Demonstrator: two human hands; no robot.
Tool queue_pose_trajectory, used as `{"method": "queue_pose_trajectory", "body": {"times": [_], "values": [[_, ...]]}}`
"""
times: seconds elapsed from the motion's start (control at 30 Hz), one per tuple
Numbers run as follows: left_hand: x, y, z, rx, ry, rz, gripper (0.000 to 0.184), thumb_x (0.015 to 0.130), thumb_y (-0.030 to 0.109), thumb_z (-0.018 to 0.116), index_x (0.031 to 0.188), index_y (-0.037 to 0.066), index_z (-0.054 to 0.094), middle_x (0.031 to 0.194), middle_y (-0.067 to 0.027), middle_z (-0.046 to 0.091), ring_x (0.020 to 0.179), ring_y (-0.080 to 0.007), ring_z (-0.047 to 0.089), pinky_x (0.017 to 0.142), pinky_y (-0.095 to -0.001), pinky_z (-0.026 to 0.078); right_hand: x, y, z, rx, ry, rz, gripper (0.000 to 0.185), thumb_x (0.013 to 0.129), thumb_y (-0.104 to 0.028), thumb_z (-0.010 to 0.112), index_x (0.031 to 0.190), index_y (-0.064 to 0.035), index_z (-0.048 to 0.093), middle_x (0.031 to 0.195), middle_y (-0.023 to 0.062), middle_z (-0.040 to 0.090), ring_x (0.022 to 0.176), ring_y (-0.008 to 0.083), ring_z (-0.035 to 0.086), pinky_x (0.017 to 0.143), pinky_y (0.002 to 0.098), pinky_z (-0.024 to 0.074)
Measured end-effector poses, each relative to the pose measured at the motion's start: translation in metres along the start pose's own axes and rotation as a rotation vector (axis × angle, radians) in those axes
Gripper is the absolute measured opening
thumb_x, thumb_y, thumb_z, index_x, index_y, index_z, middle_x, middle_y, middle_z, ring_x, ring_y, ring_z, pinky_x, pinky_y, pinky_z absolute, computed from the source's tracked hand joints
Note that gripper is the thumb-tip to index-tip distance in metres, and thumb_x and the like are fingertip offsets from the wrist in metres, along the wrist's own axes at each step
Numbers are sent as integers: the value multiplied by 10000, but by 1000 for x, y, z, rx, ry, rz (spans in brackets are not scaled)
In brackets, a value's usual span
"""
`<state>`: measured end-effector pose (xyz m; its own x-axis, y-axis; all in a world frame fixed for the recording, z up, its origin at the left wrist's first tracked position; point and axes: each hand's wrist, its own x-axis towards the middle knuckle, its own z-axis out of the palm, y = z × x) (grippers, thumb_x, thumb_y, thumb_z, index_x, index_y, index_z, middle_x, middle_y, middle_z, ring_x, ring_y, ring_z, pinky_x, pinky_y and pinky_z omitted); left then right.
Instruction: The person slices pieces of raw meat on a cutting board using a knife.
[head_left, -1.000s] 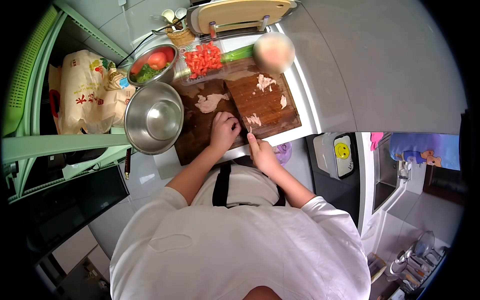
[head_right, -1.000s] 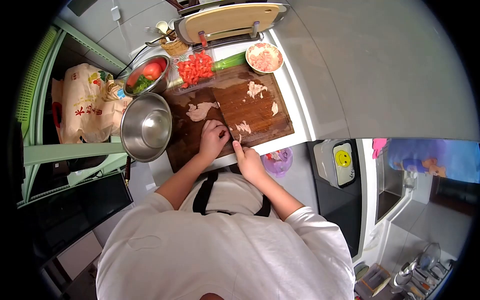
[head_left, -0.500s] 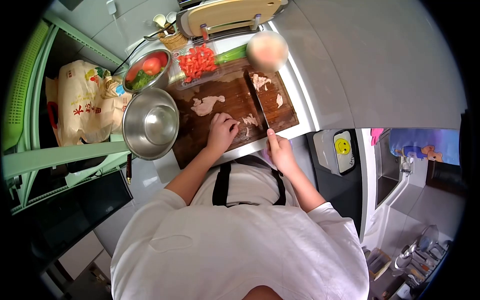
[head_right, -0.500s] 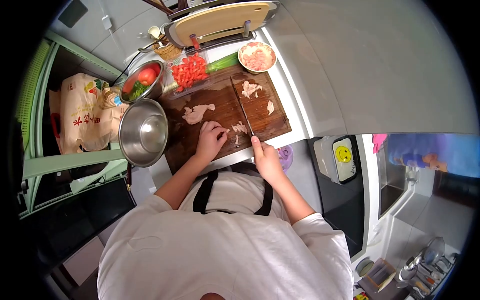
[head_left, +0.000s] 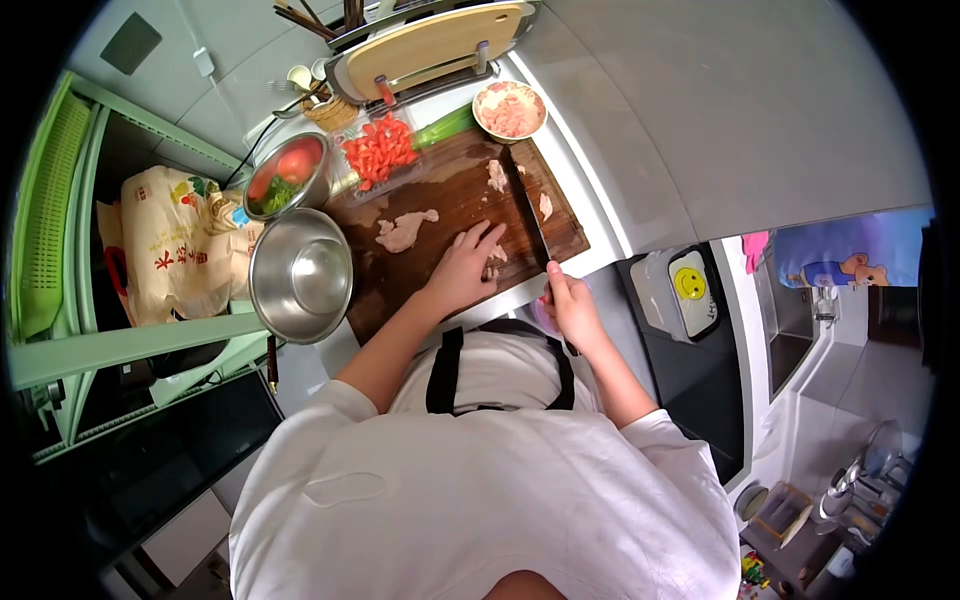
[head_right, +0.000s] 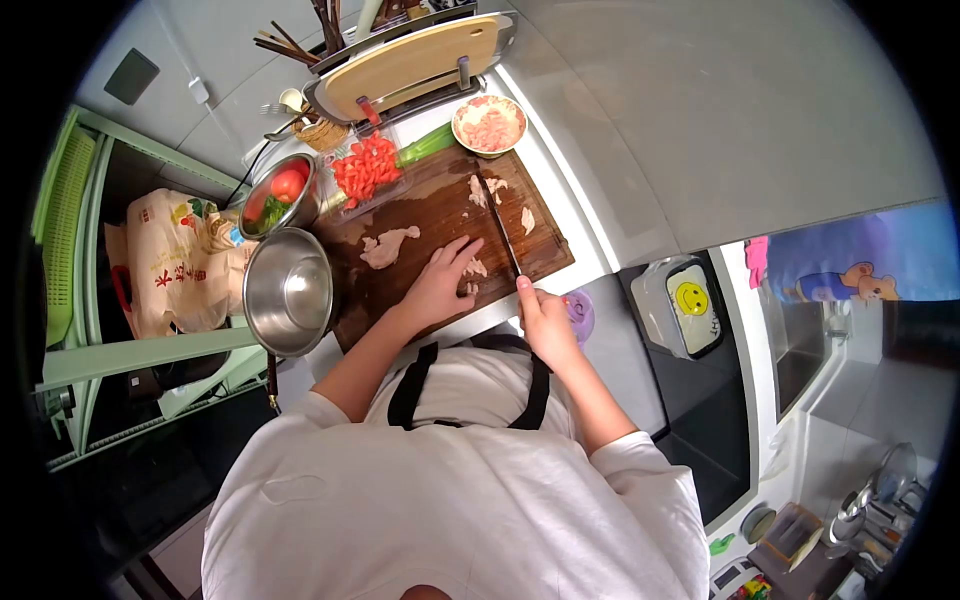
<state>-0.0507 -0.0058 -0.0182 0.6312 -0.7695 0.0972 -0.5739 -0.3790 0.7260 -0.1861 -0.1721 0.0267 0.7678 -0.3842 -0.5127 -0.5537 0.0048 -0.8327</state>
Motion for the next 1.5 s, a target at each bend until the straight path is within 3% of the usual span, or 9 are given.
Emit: {"method": "queue_pose_trajectory", "body": {"times": [0.2,0.47,0.8,0.9,1.1,1.23,1.37,1.43,1.5], "values": [[21,-18,-5,72,-344,141,392,697,59,708,1085,40,653,1135,-144,535,1103,-338,505,957,-384,449,-3,2,-2,20,-3,47,631,999,-546,413,655,-30,529,532,12,474,444,121,457,459,289,390],[10,-30,9,-18,-309,139,146,752,54,669,890,32,628,961,-119,523,953,-322,560,814,-389,492,0,12,-4,51,11,47,642,995,-547,420,646,-21,535,534,27,494,451,125,485,455,296,403],[4,-25,19,104,-152,176,120,744,69,667,856,41,639,943,-117,564,865,-280,597,765,-370,508,6,11,-7,86,25,77,632,999,-532,424,646,-20,537,535,27,499,448,132,476,464,302,405],[11,-36,12,-129,-115,-7,105,719,35,668,820,43,642,902,-115,565,788,-260,603,703,-341,511,6,13,-9,79,26,57,627,998,-531,427,643,-24,528,532,23,489,445,125,468,457,299,396],[114,-34,-50,-360,442,-143,96,775,42,729,866,31,702,745,-57,660,684,-121,621,665,-247,511,-18,-6,-11,208,10,103,592,1003,-520,424,678,-35,521,539,11,474,426,104,436,423,269,352],[184,13,-77,-289,627,143,128,807,27,695,932,0,689,936,-104,645,777,-159,636,697,-267,534,-23,-6,-10,251,21,50,573,1002,-526,421,687,-53,502,538,1,455,406,95,402,400,259,320],[220,-21,-56,188,383,233,165,808,10,592,931,-6,699,965,-202,663,880,-346,643,796,-411,533,-27,-11,-11,344,-19,89,557,1005,-530,406,699,-69,466,525,-5,405,378,95,362,362,263,292],[211,-23,-52,279,186,60,181,789,2,575,905,-7,714,927,-211,680,894,-355,642,823,-430,521,-27,-8,-12,379,-20,92,557,1007,-529,398,702,-68,463,522,-2,399,371,98,359,353,263,289],[196,-19,-45,181,233,151,177,789,-1,573,887,-4,721,928,-208,683,883,-359,641,833,-425,518,-30,-11,-16,415,22,87,557,1010,-525,391,699,-68,461,521,1,400,369,99,358,352,261,291]]}}
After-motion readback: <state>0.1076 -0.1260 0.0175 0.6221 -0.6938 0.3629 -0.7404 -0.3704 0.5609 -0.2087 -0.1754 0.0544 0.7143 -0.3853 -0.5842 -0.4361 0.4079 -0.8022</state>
